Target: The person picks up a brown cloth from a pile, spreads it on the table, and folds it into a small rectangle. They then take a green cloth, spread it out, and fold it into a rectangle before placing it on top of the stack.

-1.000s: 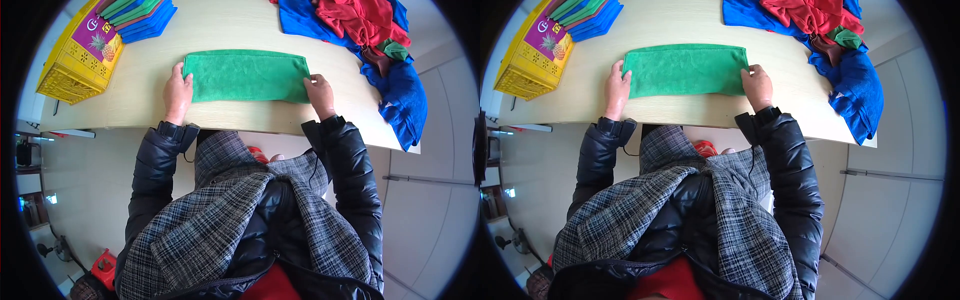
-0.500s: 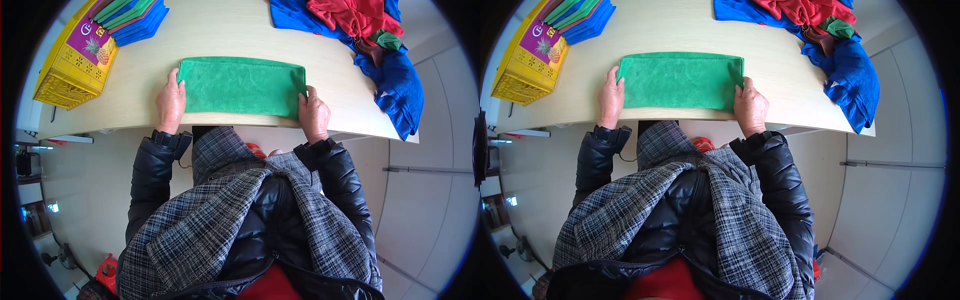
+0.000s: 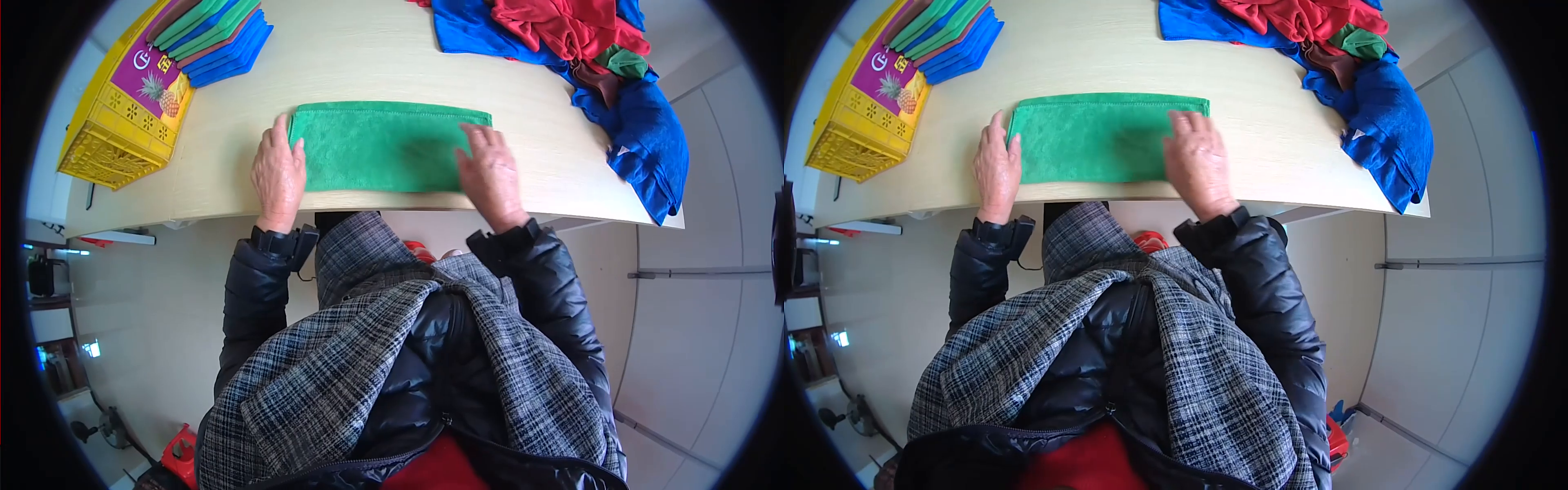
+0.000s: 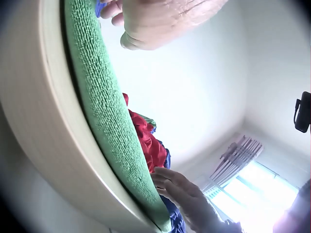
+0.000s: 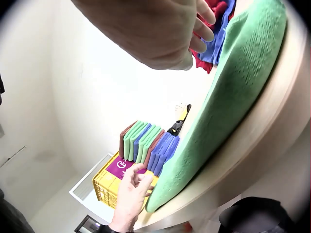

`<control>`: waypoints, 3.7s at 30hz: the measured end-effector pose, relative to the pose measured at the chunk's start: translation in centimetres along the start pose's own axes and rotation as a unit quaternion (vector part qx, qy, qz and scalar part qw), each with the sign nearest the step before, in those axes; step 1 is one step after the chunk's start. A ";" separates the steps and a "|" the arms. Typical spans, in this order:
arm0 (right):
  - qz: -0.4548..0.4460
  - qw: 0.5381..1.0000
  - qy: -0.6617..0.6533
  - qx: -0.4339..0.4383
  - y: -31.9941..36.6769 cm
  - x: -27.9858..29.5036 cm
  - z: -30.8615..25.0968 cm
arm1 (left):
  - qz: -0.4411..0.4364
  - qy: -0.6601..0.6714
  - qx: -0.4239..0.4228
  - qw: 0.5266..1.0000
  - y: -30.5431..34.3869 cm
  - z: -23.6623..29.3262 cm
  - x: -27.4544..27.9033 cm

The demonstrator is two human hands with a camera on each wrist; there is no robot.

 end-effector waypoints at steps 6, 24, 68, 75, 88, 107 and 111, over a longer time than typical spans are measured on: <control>-0.047 0.997 0.058 0.021 -1.8 -5.7 -2.3 | -0.109 0.007 -0.206 0.972 -0.1 7.6 -3.2; -0.055 0.993 0.093 -0.046 -0.3 -4.8 4.1 | -0.180 -0.048 -0.091 0.978 -0.7 -0.6 -6.2; -0.080 0.990 0.100 -0.061 -1.5 -4.2 3.0 | -0.177 -0.087 -0.127 0.972 -0.9 4.7 -5.7; -0.025 0.996 0.088 -0.021 -2.3 -4.9 2.3 | -0.194 -0.041 -0.175 0.964 -3.4 6.4 -8.8; -0.056 0.994 0.089 0.010 -2.0 -4.9 2.8 | -0.191 -0.064 -0.161 0.966 -1.0 6.5 -8.3; -0.069 0.993 0.091 0.030 0.4 -5.3 -0.8 | -0.159 -0.050 -0.173 0.971 0.6 7.5 -7.4; -0.073 0.993 0.090 0.027 0.9 -4.9 -0.1 | -0.164 -0.049 -0.171 0.970 0.5 7.5 -7.4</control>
Point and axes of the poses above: each hand's wrist, its own y-axis away from the middle knuckle, its own x-axis out of the back of the hand, z = x × y, the point moved 9 cm from there along -y, towards the middle knuckle, and after that the axes turned 11 degrees about -z, right-handed, at the moved point
